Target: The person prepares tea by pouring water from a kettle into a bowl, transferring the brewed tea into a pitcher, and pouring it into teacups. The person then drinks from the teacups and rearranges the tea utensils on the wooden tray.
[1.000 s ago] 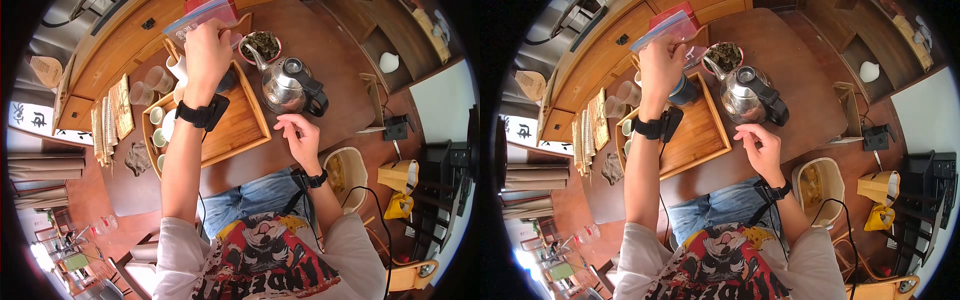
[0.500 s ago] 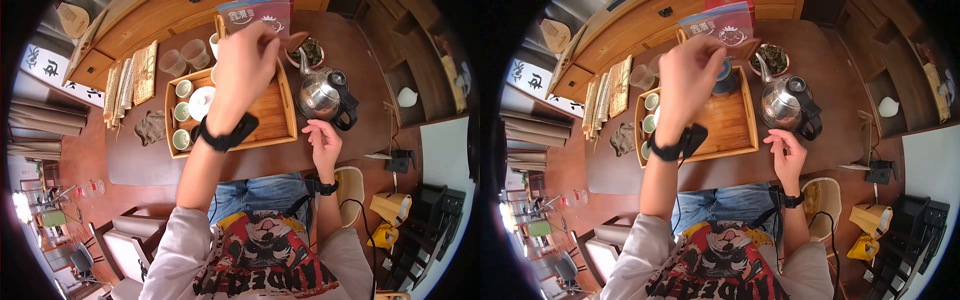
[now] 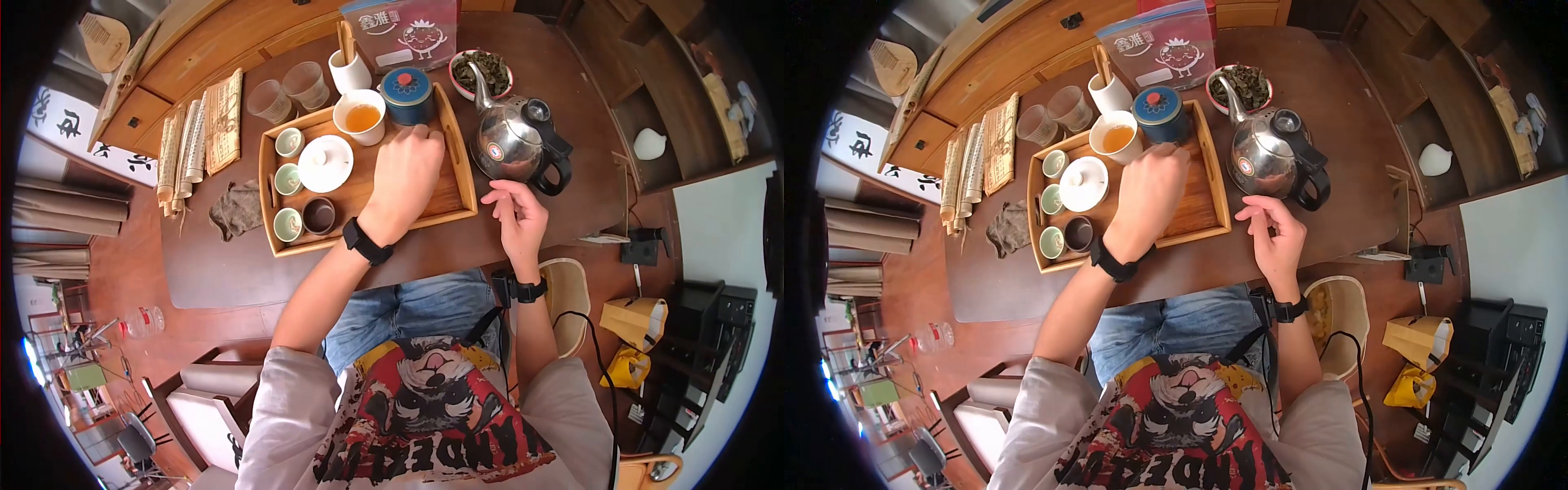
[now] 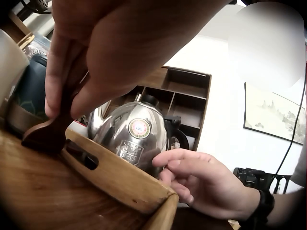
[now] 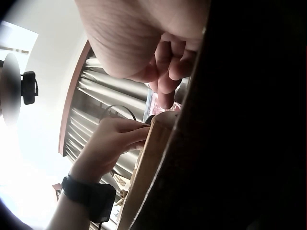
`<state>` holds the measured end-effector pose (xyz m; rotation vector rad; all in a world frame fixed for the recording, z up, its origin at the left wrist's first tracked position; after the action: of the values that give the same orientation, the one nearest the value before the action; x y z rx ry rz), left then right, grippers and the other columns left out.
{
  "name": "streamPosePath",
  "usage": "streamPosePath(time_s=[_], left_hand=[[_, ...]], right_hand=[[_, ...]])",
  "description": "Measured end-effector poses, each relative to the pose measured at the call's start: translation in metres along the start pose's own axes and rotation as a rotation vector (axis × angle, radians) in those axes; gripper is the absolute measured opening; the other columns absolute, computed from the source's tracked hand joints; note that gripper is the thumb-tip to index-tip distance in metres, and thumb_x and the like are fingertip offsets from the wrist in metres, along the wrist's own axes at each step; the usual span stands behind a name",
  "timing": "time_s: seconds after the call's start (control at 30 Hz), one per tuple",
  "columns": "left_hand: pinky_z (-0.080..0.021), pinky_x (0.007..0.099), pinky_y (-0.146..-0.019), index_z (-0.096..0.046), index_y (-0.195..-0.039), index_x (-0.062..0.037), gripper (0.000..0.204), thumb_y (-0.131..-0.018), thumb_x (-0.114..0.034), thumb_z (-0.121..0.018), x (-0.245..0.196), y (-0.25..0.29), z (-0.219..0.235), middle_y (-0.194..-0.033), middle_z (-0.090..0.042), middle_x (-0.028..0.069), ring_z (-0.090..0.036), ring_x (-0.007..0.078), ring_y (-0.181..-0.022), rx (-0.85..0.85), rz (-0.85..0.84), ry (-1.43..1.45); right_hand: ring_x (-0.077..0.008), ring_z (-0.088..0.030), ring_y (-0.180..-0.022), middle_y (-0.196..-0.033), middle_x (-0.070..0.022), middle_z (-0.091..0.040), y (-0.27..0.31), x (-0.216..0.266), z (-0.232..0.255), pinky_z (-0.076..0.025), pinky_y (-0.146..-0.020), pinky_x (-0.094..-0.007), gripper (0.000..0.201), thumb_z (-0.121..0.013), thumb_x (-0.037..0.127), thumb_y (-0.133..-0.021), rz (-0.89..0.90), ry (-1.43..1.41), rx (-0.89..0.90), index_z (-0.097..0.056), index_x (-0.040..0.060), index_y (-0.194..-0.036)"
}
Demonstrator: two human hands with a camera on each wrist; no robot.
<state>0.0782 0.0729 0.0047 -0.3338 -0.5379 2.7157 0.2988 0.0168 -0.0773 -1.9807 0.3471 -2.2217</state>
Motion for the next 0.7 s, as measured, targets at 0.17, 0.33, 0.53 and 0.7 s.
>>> streamPosePath(time_s=[0.17, 0.33, 0.53, 0.7], left_hand=[[-0.064, 0.046, -0.07, -0.07, -0.088, -0.0009, 0.001, -0.087, -0.001, -0.071, -0.004, 0.007, -0.011, -0.091, -0.072, 0.0174, -0.077, 0.0371, -0.083, 0.084, 0.017, 0.062], [-0.062, 0.0488, -0.069, -0.066, -0.091, 0.0004, 0.003, -0.087, 0.001, -0.067, -0.027, 0.032, 0.007, -0.091, -0.069, 0.0183, -0.074, 0.0388, -0.081, 0.111, -0.039, 0.135], [-0.062, 0.0469, -0.074, -0.067, -0.097, 0.0008, 0.01, -0.086, 0.002, -0.068, -0.053, 0.076, 0.025, -0.094, -0.068, 0.0154, -0.073, 0.0369, -0.086, 0.125, -0.092, 0.196], [-0.063, 0.0444, -0.074, -0.073, -0.105, 0.0021, 0.013, -0.094, -0.002, -0.072, -0.034, 0.072, 0.037, -0.094, -0.075, 0.0158, -0.075, 0.0385, -0.083, 0.17, -0.006, 0.303]], right_hand=[[-0.0056, -0.064, -0.072, -0.094, -0.0057, -0.083, 0.0, 0.002, -0.001, -0.052, -0.066, -0.0222, 0.019, -0.063, -0.001, -0.109, 0.011, 0.01, -0.003, -0.077, -0.0005, -0.122], [-0.0051, -0.065, -0.072, -0.094, -0.0053, -0.083, 0.0, 0.004, -0.002, -0.052, -0.065, -0.0221, 0.019, -0.064, -0.002, -0.108, 0.027, 0.023, 0.0, -0.077, 0.0002, -0.122], [-0.005, -0.066, -0.072, -0.092, -0.0051, -0.083, -0.001, 0.005, -0.003, -0.053, -0.065, -0.0222, 0.019, -0.064, -0.001, -0.108, 0.042, 0.048, 0.013, -0.078, 0.0014, -0.122], [-0.0049, -0.066, -0.072, -0.092, -0.0051, -0.083, 0.0, 0.001, -0.002, -0.053, -0.065, -0.0222, 0.019, -0.065, 0.0, -0.109, 0.051, 0.052, 0.016, -0.078, 0.0014, -0.122]])
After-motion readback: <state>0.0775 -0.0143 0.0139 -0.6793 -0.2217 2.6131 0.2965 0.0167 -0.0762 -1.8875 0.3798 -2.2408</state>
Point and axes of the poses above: each hand's wrist, its own y-axis away from the middle knuckle, its own z-axis out of the back of the hand, x = y × z, the point moved 2 cm from there along -y, towards the middle knuckle
